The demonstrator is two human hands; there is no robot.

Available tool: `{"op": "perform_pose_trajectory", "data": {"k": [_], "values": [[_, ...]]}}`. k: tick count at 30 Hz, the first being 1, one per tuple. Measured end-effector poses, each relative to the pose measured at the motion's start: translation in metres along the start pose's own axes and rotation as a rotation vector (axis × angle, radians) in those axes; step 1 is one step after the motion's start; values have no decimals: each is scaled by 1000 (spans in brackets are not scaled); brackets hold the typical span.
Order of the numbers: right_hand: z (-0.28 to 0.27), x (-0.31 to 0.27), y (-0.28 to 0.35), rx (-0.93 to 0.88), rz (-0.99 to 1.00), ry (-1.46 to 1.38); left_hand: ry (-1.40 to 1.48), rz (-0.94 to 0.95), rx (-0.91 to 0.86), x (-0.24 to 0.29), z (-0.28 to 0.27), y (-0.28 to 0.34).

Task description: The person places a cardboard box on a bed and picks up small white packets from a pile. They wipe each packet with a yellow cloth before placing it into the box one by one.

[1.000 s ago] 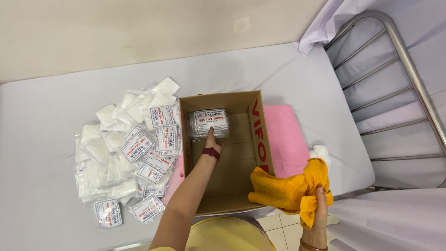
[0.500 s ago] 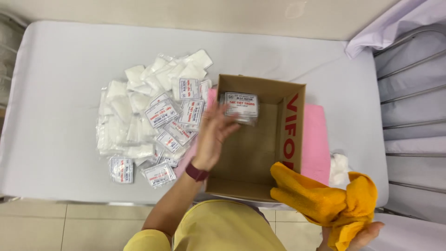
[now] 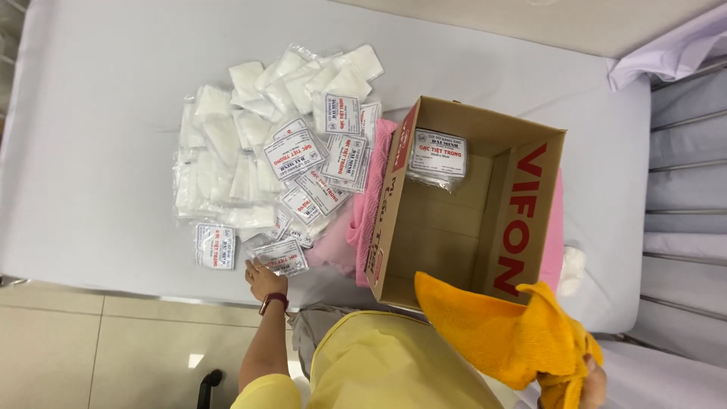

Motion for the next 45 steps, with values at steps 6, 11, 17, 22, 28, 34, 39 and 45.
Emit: {"op": "perform_pose_trajectory", "data": {"k": [6, 11, 17, 22, 28, 34, 39, 45], "values": [[130, -28, -60, 34, 197, 60, -379, 509, 51, 46, 4, 3], [178, -38, -61, -267, 42, 439, -642, 604, 60, 67, -13, 10], [301, -95, -63, -273, -305, 565, -410, 479, -204, 45, 11, -6], [340, -104, -66, -244, -546, 745, 724, 529, -383, 161, -132, 103], [408, -82, -40, -438, -940, 992, 1204, 436, -1050, 245, -149, 252], [397, -36, -79, -310, -1060, 942, 732, 890, -1162, 239, -78, 381], [338, -62, -134, -216, -553, 254, 898, 1138, -1235, 277, -177, 444], [347, -53, -123, -445, -103, -11, 1060, 1276, -703, 303, -200, 443]]}}
Point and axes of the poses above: each hand's wrist, its own y-axis away from the middle knuckle, its own z-axis out of the palm, x = y × z, the point moved 6 cm from there along -y, towards the middle knuckle, and after that the axes turned 5 degrees about -z, right-handed, at the moved point
